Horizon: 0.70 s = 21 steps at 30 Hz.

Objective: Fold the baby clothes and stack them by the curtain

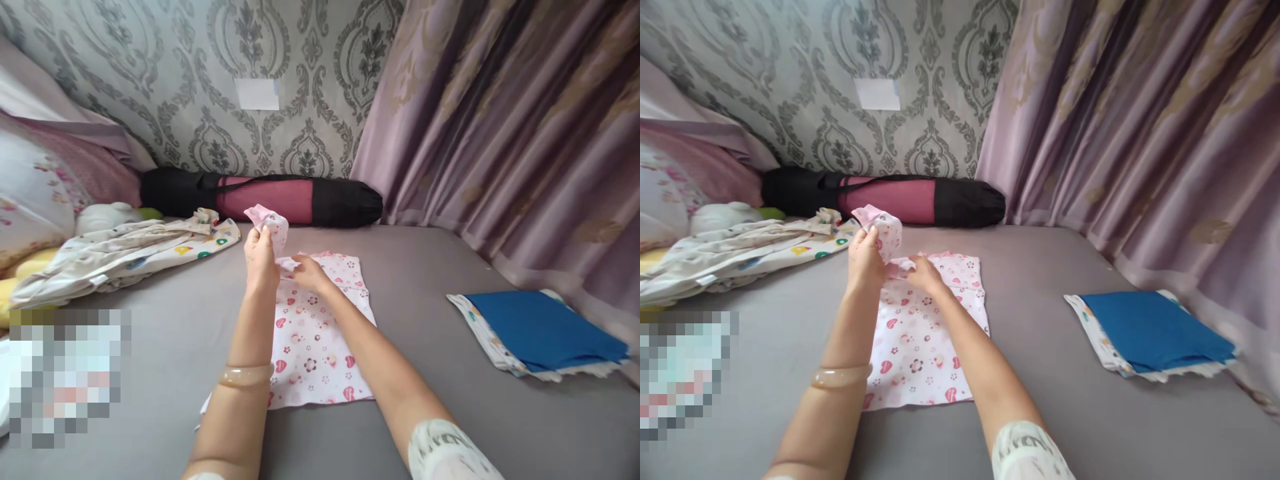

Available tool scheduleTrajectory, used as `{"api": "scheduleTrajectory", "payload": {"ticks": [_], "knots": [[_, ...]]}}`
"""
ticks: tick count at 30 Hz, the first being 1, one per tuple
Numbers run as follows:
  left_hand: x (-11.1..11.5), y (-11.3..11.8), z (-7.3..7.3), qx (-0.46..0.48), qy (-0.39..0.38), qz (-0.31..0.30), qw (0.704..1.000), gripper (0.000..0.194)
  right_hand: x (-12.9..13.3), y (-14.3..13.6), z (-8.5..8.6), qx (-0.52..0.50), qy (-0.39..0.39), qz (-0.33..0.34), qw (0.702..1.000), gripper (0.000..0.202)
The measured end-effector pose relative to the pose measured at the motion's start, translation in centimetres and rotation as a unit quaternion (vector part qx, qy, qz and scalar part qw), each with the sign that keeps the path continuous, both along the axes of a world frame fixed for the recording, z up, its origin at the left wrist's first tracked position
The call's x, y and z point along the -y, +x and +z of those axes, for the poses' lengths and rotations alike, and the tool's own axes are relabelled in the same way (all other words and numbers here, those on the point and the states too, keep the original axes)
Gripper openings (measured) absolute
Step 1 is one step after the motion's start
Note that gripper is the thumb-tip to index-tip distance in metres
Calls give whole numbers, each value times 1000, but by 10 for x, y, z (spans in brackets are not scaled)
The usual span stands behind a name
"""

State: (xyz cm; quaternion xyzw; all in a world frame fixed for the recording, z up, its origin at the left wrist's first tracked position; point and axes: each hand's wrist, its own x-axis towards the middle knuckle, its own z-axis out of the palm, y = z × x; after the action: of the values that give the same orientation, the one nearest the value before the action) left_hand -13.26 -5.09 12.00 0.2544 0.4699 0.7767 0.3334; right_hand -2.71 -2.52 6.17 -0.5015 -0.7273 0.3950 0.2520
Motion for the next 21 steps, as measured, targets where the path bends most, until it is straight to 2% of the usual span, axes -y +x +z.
{"api": "scheduleTrajectory", "payload": {"ticks": [2,4,6,9,12,14,16,18,21], "knots": [[-1,10,-6,-51,-8,0,999,12,3,21,-2,-131,-100,-77,983,20],[-2,21,-13,-113,-15,2,994,14,6,39,-1,-251,-210,-139,935,14],[-1,33,-22,-183,-23,-19,983,18,8,53,0,-339,-281,-176,881,15],[3,49,-34,-289,-46,-129,947,21,6,67,-1,-409,-326,-202,828,31],[5,55,-40,-354,-101,-210,906,34,1,73,-5,-439,-335,-195,810,53],[4,49,-42,-372,-125,-206,896,36,-1,75,-8,-447,-328,-178,813,63],[1,33,-42,-390,-136,-174,894,35,-3,75,-9,-444,-320,-177,818,64],[-1,9,-43,-420,-168,-130,882,35,-3,73,-10,-437,-315,-200,818,52],[0,-28,-47,-448,-251,-100,852,41,-3,67,-11,-440,-306,-257,805,20]]}}
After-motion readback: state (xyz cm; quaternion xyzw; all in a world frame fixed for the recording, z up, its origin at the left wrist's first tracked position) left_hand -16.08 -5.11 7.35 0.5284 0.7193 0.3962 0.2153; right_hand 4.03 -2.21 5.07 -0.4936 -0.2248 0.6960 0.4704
